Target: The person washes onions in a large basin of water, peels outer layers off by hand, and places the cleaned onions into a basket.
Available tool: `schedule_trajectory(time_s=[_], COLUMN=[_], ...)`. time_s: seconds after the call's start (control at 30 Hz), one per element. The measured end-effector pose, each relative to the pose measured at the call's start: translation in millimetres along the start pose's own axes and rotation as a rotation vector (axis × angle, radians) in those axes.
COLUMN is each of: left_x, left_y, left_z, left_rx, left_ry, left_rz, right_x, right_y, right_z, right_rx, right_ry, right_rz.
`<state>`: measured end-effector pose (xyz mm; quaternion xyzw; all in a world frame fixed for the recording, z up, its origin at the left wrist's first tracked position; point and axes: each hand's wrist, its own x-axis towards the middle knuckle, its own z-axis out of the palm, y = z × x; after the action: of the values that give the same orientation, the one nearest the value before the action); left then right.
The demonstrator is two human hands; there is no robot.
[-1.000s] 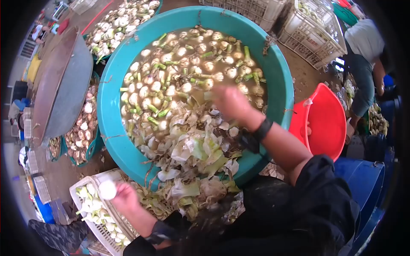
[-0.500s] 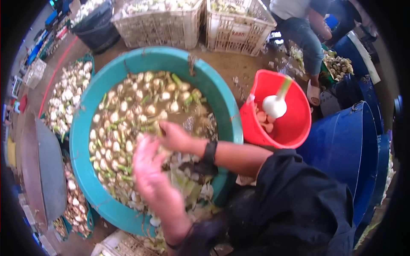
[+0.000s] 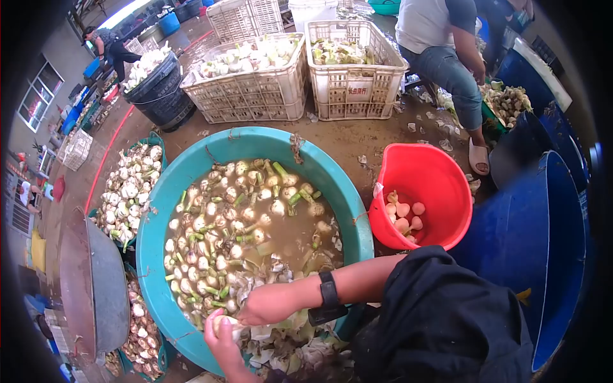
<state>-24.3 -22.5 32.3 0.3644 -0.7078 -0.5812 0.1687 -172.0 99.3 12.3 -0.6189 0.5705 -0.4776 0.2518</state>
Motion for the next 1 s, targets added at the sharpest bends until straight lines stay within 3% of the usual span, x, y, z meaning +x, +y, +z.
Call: schedule_trajectory(time_s=[0.03,0.13,0.27,0.33,0.37,0.43,0.47,0.53,0.57,0.6,0.63,0.67,0.7,0.73,0.77,0.83,0.87,0.93,0.97,1.0], left_x=[-3,-9,-4,-3,-3,-4,-4,-4,-6,-6,-8,-12,-17,-25,-25,-31,-30,-26,-23,-22], left_y=[9,20,-4,-12,-13,-13,-13,-6,4,10,8,3,0,1,-2,-12,-6,-3,-10,-19], left_z=[6,15,10,10,11,11,10,10,8,7,8,9,11,18,17,11,10,11,11,12], left_rx=[0.003,0.230,0.079,-0.004,-0.029,-0.053,-0.022,0.005,0.039,0.073,0.072,0.123,0.176,0.115,0.114,0.564,0.601,0.955,0.758,0.566], left_ry=[-0.002,-0.044,-0.095,-0.102,-0.117,-0.131,-0.139,-0.142,-0.153,-0.163,-0.163,-0.197,-0.231,-0.203,-0.201,-0.192,-0.229,-0.212,-0.170,-0.114], left_rz=[-0.001,0.027,-0.083,-0.134,-0.091,-0.051,0.052,0.154,-0.098,-0.349,-0.348,-0.222,-0.098,-0.052,-0.059,0.322,0.393,0.653,0.592,0.535], right_x=[1,-2,-6,-3,-5,-8,-8,-9,-9,-8,-8,-7,-7,-6,-7,-9,-7,-1,0,-4], right_y=[3,0,21,34,33,30,33,39,38,37,35,37,40,43,46,50,43,28,24,35], right_z=[3,4,28,30,30,30,33,38,42,46,46,44,40,36,35,40,35,25,23,31], right_rx=[-0.188,-0.302,-0.255,0.192,0.193,0.915,0.918,0.520,0.520,0.282,0.041,0.041,0.159,0.275,0.280,0.656,0.653,0.699,0.740,0.678], right_ry=[-0.086,-0.185,-0.017,-0.015,-0.015,-0.054,-0.057,0.011,0.009,0.107,0.203,0.203,0.112,0.015,0.010,0.022,0.021,0.014,0.014,0.094], right_rz=[-0.016,-0.028,0.052,0.295,0.296,0.723,0.725,0.241,0.242,0.145,0.047,0.048,0.205,0.362,0.366,0.648,0.739,0.879,0.932,0.577])
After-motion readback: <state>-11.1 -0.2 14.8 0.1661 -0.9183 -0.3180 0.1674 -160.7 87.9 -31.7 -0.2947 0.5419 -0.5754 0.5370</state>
